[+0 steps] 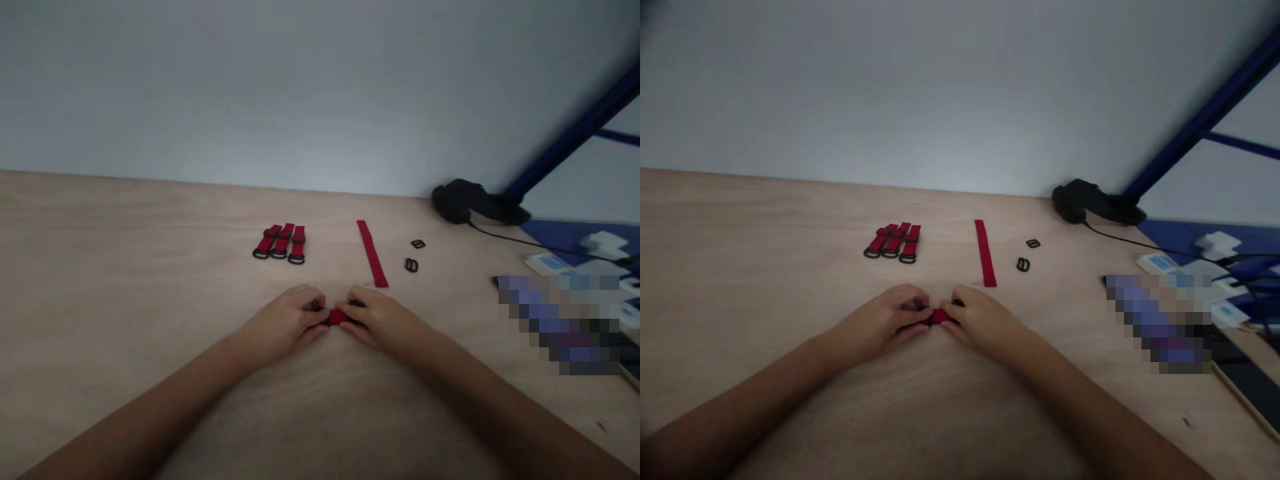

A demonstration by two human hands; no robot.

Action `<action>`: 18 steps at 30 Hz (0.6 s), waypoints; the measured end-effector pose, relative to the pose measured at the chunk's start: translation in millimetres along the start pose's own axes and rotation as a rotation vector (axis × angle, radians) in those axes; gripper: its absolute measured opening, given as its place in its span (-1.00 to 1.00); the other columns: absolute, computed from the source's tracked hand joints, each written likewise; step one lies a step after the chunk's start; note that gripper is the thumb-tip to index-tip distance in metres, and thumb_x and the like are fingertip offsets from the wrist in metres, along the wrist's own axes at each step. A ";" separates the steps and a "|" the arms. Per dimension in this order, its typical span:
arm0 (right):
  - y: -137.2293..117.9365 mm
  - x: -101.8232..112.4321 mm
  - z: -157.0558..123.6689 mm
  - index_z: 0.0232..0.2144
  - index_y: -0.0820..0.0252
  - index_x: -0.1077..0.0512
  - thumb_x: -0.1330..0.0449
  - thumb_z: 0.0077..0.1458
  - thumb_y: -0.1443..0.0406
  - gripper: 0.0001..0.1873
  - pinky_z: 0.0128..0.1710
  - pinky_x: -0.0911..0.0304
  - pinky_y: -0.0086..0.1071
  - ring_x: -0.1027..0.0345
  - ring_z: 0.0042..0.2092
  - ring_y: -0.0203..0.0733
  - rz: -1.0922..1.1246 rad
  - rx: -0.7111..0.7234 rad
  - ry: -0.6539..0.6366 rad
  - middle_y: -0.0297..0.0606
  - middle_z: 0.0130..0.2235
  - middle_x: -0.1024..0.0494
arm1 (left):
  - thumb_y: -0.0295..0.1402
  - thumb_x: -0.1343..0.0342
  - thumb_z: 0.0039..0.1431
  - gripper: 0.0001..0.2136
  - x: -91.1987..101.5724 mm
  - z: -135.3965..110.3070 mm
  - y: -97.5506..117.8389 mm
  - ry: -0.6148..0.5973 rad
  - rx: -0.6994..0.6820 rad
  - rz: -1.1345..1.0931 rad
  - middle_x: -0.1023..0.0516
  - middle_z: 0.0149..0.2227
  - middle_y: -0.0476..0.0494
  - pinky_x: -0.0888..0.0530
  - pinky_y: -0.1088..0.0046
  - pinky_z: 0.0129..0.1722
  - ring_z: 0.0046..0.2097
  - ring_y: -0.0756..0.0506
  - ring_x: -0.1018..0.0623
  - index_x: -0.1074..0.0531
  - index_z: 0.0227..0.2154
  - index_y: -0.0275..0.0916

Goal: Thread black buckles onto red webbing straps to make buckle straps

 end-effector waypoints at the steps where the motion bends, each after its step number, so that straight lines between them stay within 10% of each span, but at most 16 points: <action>1: -0.7 0.2 0.2 -0.09 0.30 -0.50 -0.12 0.21 0.27 -0.71 -0.23 -0.31 -0.29 -0.36 -0.25 -0.12 -0.024 0.006 -0.002 -0.07 -0.23 -0.45 | -0.30 0.02 0.31 -0.75 0.6 -0.4 0.8 0.004 -0.018 0.023 -0.46 -0.16 -0.24 -0.39 0.28 -0.05 -0.10 -0.15 -0.43 -0.53 -0.19 -0.28; 18: -1.1 -3.5 -0.8 -0.07 0.23 -0.47 -0.10 0.23 0.23 -0.71 -0.22 -0.27 -0.27 -0.33 -0.24 -0.11 -0.137 0.073 -0.009 -0.09 -0.20 -0.44 | -0.46 -0.08 0.16 -0.88 3.5 4.8 4.2 0.000 -0.028 -0.099 -0.49 -0.17 -0.20 -0.41 0.38 -0.06 -0.10 -0.11 -0.45 -0.53 -0.34 -0.27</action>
Point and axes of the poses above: each hand's wrist, its own z-axis towards the middle knuckle, its own x-axis out of the back of the hand, y = z × x, the point moved 9 cm from there along z, towards the middle knuckle
